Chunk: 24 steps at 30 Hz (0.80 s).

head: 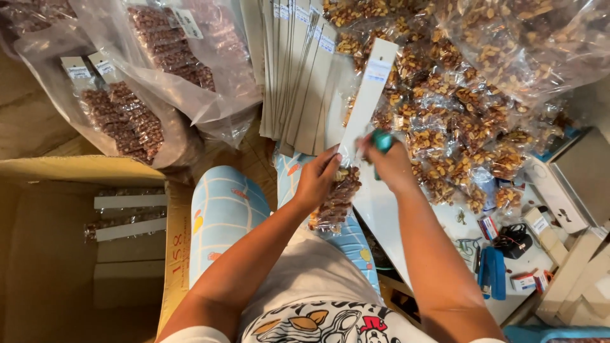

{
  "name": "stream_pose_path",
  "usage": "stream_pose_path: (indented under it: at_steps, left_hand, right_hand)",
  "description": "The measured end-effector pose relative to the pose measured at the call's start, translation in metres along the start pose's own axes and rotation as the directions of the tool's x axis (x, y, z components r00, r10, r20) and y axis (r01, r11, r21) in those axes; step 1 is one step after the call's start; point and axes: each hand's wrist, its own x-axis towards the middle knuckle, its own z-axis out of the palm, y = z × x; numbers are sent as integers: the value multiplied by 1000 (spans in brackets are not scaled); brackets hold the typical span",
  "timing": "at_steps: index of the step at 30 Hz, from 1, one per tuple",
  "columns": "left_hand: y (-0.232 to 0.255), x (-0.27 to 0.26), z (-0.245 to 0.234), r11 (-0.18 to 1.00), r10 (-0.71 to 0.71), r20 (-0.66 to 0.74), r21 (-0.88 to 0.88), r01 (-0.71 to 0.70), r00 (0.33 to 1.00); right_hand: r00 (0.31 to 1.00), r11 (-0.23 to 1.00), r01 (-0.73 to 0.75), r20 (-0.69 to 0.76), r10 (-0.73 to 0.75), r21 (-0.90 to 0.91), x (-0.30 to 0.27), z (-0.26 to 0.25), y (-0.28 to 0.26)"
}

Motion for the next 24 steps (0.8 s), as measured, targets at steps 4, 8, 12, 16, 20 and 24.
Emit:
stream_pose_path:
  at_steps: [4, 8, 12, 16, 20, 24]
  left_hand:
    - [41, -21, 2, 995, 10, 55, 101, -16, 998]
    - [47, -23, 5, 981, 30, 85, 189, -46, 996]
    - [54, -24, 4, 966, 49, 88, 248, -70, 995]
    - [27, -10, 10, 969, -221, -139, 80, 233, 965]
    - [-112, 32, -10, 806, -525, -211, -435, 402, 824]
    - [-87, 29, -22, 781, -556, -138, -424, 459, 819]
  right_hand:
    - [881, 716, -36, -316, 352, 697, 13, 13, -14]
    - [828, 508, 64, -329, 453, 859, -10, 33, -81]
    - [777, 364, 252, -412, 476, 897, 34, 66, -31]
    - [820, 593, -31, -319, 475, 804, 39, 62, -40]
    - [787, 927, -374, -518, 336, 34, 121, 21, 27]
    - [827, 789, -520, -426, 368, -327, 126, -15, 81]
